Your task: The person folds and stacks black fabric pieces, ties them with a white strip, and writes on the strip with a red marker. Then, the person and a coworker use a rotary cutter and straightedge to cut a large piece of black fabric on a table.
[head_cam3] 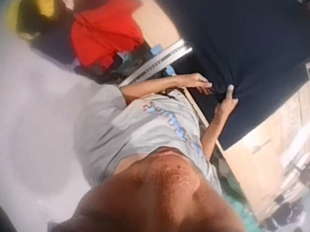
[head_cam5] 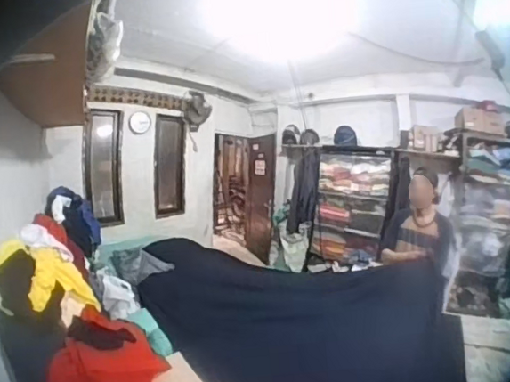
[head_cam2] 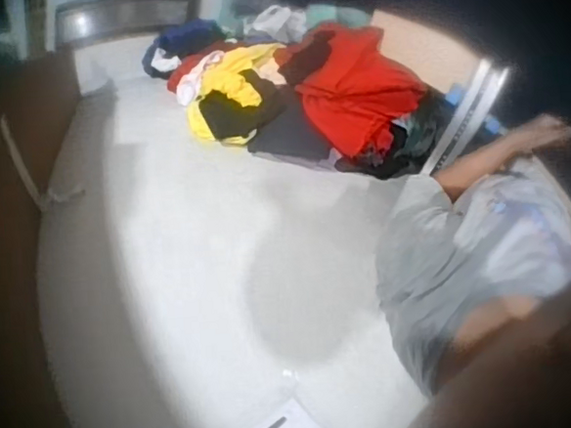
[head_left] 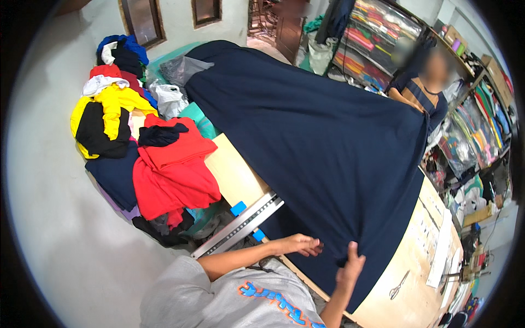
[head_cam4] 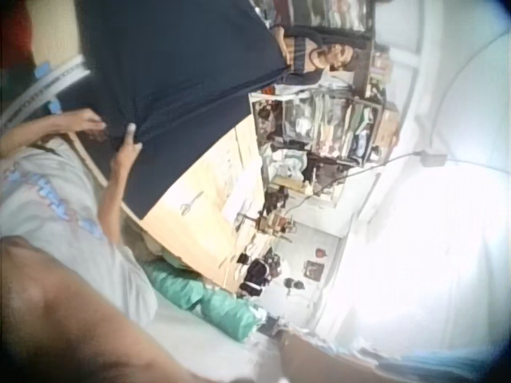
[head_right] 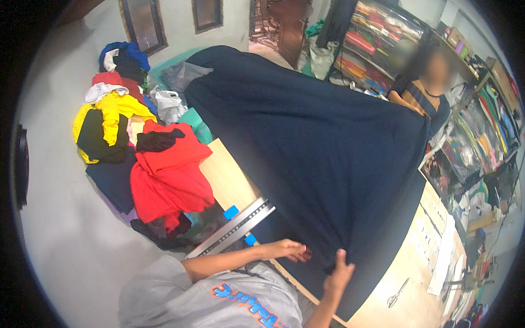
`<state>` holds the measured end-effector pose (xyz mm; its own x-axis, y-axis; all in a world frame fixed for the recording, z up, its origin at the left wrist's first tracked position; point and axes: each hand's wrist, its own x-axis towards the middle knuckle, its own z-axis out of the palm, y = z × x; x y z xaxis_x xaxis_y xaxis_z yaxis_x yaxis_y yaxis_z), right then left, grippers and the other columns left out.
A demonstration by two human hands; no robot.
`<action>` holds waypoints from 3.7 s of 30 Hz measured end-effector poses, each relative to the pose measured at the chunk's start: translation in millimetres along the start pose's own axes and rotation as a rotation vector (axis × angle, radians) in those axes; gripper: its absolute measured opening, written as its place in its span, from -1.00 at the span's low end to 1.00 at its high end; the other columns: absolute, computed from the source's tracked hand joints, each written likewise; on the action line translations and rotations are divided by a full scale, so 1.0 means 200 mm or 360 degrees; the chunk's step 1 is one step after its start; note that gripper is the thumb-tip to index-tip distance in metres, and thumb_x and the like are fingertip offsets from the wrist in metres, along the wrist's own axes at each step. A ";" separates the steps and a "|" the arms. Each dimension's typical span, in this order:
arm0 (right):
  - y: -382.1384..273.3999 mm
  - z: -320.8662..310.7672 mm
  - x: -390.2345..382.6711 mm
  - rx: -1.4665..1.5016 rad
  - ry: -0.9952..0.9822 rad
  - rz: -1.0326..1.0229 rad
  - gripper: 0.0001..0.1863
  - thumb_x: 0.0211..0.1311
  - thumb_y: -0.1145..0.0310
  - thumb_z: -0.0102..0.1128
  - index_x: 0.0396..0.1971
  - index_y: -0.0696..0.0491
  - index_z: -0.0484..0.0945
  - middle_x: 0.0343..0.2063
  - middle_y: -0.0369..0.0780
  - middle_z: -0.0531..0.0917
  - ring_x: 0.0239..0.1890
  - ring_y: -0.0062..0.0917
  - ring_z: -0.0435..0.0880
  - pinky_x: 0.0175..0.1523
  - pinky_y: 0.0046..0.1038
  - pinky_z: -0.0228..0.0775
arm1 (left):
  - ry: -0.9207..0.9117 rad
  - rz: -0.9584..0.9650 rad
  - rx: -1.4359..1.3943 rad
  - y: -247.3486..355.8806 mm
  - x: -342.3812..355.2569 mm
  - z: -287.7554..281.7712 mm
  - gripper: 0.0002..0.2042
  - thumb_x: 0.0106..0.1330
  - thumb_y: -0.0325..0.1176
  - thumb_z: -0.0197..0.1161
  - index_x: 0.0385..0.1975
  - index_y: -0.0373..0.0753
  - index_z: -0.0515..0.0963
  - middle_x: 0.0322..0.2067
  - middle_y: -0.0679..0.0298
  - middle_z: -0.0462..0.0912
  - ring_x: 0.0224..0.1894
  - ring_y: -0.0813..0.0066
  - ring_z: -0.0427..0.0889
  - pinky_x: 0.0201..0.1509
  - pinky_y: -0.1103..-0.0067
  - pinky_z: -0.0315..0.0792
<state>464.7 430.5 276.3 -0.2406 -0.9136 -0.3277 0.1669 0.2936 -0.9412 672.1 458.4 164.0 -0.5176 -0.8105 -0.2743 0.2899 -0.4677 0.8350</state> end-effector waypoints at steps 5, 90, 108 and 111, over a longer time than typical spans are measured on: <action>-0.10 -0.95 0.03 0.0181 0.0170 -0.0187 -0.37 0.42 0.27 0.36 0.37 0.24 0.40 0.24 -0.08 0.59 0.25 -0.31 0.59 0.32 -0.25 0.52 | 0.0327 0.0218 -0.1055 0.04 0.24 -0.15 -0.24 0.42 0.22 0.26 0.44 -0.21 0.32 0.36 0.16 0.47 0.41 0.20 0.43 0.48 0.19 0.36; 0.95 -1.93 0.21 -0.1393 0.1491 -0.0272 -0.69 0.44 0.08 0.23 -0.10 0.02 0.60 -0.07 -0.01 0.75 -0.01 0.02 0.70 0.06 -0.06 0.48 | 0.1813 0.0683 -0.0091 -0.16 -0.29 -0.98 -0.73 0.59 -0.07 0.19 -0.06 -0.15 0.58 -0.35 0.45 0.58 -0.38 0.63 0.46 -0.32 0.63 0.30; 1.07 -1.94 0.23 -0.1721 0.1284 0.0192 -0.74 0.47 0.14 0.24 -0.24 0.05 0.59 -0.23 -0.11 0.72 -0.13 -0.15 0.69 -0.03 -0.12 0.48 | 0.2236 0.0054 0.0274 -0.50 -0.44 -1.24 -0.68 0.62 -0.14 0.12 -0.08 -0.30 0.64 -0.26 0.29 0.70 -0.38 0.52 0.57 -0.40 0.59 0.33; 1.10 -1.97 0.23 -0.1715 0.1299 0.0103 -0.73 0.45 0.15 0.25 -0.23 0.08 0.59 -0.24 -0.09 0.73 -0.14 -0.14 0.69 -0.04 -0.12 0.48 | 0.2236 0.0074 0.0220 -0.49 -0.42 -1.22 -0.68 0.62 -0.14 0.13 -0.04 -0.30 0.64 -0.29 0.31 0.68 -0.38 0.52 0.56 -0.40 0.60 0.33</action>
<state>113.4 564.1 21.2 -0.8184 -0.5740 0.0262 -0.5360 0.7462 -0.3948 883.3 486.4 -9.9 0.7358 -0.5333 -0.4174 0.1619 -0.4599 0.8731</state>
